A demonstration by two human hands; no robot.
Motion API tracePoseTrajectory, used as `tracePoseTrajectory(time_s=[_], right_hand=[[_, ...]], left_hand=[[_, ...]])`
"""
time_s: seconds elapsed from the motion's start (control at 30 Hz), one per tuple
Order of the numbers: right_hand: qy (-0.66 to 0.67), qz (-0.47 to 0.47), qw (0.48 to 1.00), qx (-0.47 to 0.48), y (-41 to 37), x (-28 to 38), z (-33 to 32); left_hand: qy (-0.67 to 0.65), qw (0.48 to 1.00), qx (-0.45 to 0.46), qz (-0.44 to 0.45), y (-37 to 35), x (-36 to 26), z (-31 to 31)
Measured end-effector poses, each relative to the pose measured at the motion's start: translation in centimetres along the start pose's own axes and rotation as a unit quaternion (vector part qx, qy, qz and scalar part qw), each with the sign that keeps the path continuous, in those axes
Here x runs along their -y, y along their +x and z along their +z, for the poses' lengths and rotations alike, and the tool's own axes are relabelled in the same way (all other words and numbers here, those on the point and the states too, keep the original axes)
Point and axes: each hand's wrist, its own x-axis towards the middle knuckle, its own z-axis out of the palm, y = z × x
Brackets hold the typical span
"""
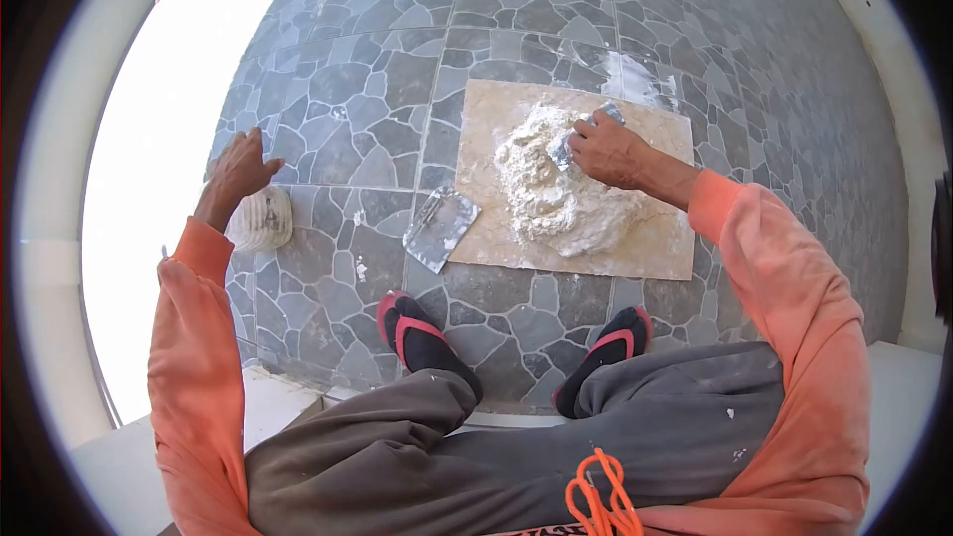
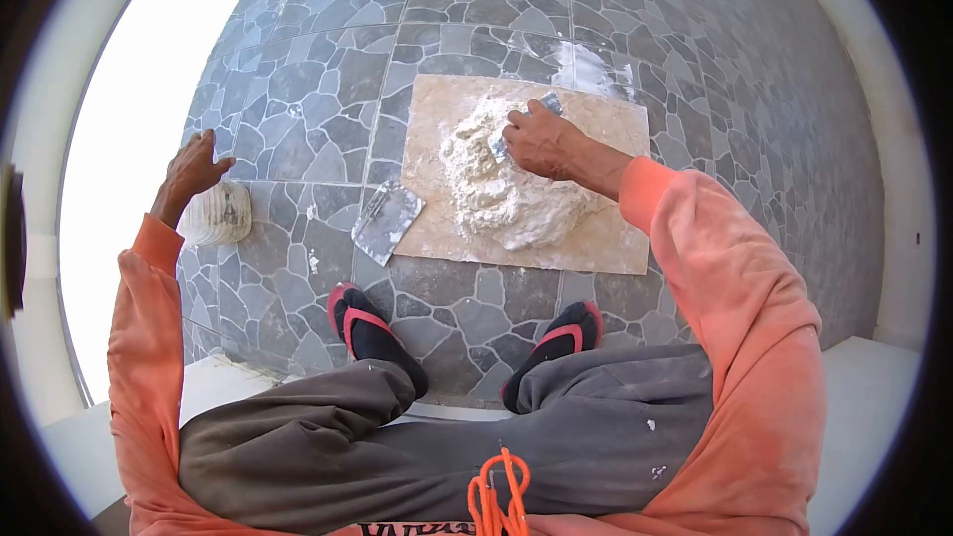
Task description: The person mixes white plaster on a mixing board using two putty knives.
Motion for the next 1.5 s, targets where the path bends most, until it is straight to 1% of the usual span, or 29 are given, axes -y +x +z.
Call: tracePoseTrajectory(time_s=[0.03, 0.07, 0.17, 0.2, 0.3, 0.4, 0.47, 0.5, 0.53, 0.6, 0.63, 0.7, 0.73, 0.77, 0.83, 0.87, 0.97, 1.0, 1.07, 1.1, 1.17, 1.27, 1.33, 1.47, 1.5], right_hand=[[-0.006, 0.006, 1.0, -0.002, 0.1, 0.1, 0.7], [-0.009, -0.004, 1.0, 0.009, 0.0, 0.6, 1.9], [-0.005, -0.046, 0.994, 0.103, -1.1, 1.2, 3.1], [0.021, -0.039, 0.991, 0.129, -1.2, 0.7, 2.6], [0.035, 0.0, 0.986, 0.164, -0.6, -0.9, -0.9], [0.013, 0.017, 0.999, 0.041, 0.6, -0.1, -1.5], [-0.004, 0.015, 0.999, -0.041, 1.6, 1.3, -1.0], [-0.005, -0.006, 1.0, -0.011, 1.8, 1.9, 0.2], [-0.006, -0.027, 0.999, 0.02, 2.0, 2.5, 1.0], [-0.015, -0.063, 0.994, 0.089, 1.5, 2.6, 1.8], [-0.011, -0.065, 0.993, 0.093, 1.0, 2.5, 1.9], [-0.008, -0.07, 0.992, 0.1, 0.2, 1.7, 1.7], [0.021, -0.057, 0.991, 0.119, 0.0, 1.2, 1.5], [0.015, -0.045, 0.994, 0.1, -0.3, 0.7, 1.4], [0.005, -0.023, 0.998, 0.064, -1.3, 0.3, 0.5], [0.019, 0.001, 0.998, 0.065, -1.8, 0.4, 0.1], [0.02, -0.029, 0.994, 0.106, -4.2, 1.2, 3.2], [0.021, -0.043, 0.996, 0.082, -4.7, 1.3, 3.0], [0.04, -0.03, 0.991, 0.122, -4.6, 0.2, 3.0], [0.05, -0.023, 0.988, 0.144, -4.6, -0.7, 2.5], [0.087, 0.007, 0.989, 0.123, -5.0, -2.1, 1.9], [0.132, 0.065, 0.98, 0.136, -6.1, -2.8, 2.7], [0.153, 0.09, 0.974, 0.144, -6.8, -3.1, 3.5], [0.172, 0.114, 0.968, 0.14, -7.1, -3.6, 4.2], [0.178, 0.116, 0.968, 0.134, -7.0, -3.8, 3.9]], left_hand=[[0.03, 0.998, 0.036, -0.032, -0.5, 1.5, -0.4], [0.04, 0.997, 0.057, -0.041, -0.7, 3.2, 0.2], [0.053, 0.99, 0.098, -0.083, -2.3, 4.9, 2.2], [0.037, 0.987, 0.118, -0.103, -2.7, 5.2, 2.8], [-0.008, 0.993, 0.048, -0.109, -5.0, 5.7, 4.3], [-0.044, 0.992, -0.091, -0.082, -5.4, 7.8, 7.0], [-0.038, 0.992, -0.041, -0.11, -5.3, 8.5, 7.4], [-0.033, 0.992, -0.014, -0.122, -5.3, 9.0, 7.9], [-0.056, 0.99, -0.037, -0.121, -5.3, 9.7, 9.0], [-0.077, 0.99, -0.032, -0.117, -5.5, 10.9, 10.3], [-0.087, 0.989, -0.027, -0.116, -5.8, 11.2, 10.7], [-0.103, 0.988, -0.066, -0.09, -5.9, 11.7, 11.9], [-0.115, 0.987, -0.076, -0.084, -5.9, 11.8, 12.8], [-0.126, 0.985, -0.086, -0.078, -5.8, 12.0, 13.7], [-0.149, 0.971, -0.171, -0.068, -5.6, 11.9, 14.8], [-0.16, 0.962, -0.213, -0.061, -5.5, 11.9, 15.1], [-0.212, 0.962, -0.128, -0.118, -5.0, 11.4, 14.4], [-0.207, 0.962, -0.138, -0.114, -5.1, 11.2, 13.9], [-0.198, 0.962, -0.153, -0.11, -5.8, 10.5, 13.5], [-0.197, 0.963, -0.145, -0.11, -6.2, 10.1, 12.9], [-0.196, 0.966, -0.131, -0.104, -6.6, 9.6, 11.1], [-0.2, 0.972, -0.115, -0.054, -6.2, 10.7, 10.0], [-0.192, 0.976, -0.099, 0.002, -6.1, 10.7, 9.1], [-0.197, 0.97, -0.091, 0.106, -6.0, 10.6, 7.7], [-0.17, 0.979, -0.058, 0.095, -6.1, 9.5, 6.3]])
